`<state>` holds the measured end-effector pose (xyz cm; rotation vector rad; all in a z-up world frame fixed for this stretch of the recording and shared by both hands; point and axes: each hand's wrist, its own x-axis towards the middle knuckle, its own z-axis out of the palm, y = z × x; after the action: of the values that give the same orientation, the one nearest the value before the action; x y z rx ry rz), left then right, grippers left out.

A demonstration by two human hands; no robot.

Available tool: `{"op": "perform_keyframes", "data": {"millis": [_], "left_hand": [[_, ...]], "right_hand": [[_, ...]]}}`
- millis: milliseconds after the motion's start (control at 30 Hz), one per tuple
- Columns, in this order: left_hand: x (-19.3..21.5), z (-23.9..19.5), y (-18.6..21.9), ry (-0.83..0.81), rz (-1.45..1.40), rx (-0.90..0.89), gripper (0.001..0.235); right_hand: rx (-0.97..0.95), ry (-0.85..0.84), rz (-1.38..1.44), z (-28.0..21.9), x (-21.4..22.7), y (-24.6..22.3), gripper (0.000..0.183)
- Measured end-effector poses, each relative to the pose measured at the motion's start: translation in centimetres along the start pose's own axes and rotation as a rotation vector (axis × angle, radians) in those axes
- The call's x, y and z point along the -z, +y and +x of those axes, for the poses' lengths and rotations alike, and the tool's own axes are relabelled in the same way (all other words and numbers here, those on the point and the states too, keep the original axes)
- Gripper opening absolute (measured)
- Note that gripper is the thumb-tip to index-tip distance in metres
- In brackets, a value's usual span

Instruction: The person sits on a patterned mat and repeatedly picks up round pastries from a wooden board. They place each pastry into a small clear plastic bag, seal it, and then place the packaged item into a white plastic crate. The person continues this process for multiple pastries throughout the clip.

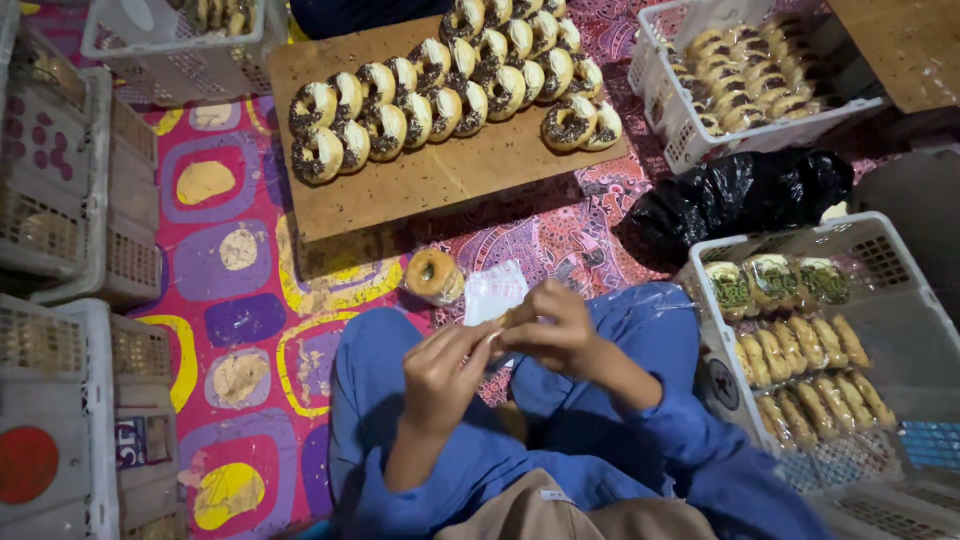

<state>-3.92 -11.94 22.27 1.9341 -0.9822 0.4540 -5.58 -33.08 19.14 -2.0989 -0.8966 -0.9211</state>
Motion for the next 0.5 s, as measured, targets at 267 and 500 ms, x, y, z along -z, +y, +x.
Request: {"op": "perform_keyframes", "data": {"millis": [267,500], "left_hand": [[6.5,-0.5,-2.0,0.084,0.149,-0.129,0.014],[0.1,-5.9,-7.4,0.348,-0.176,0.573,0.006]], "right_hand": [[-0.173,-0.320,-0.531,-11.2,-1.6,11.4,0.034],[-0.653,-0.358,0.843,-5.7,-7.1,6.2,0.063]]}}
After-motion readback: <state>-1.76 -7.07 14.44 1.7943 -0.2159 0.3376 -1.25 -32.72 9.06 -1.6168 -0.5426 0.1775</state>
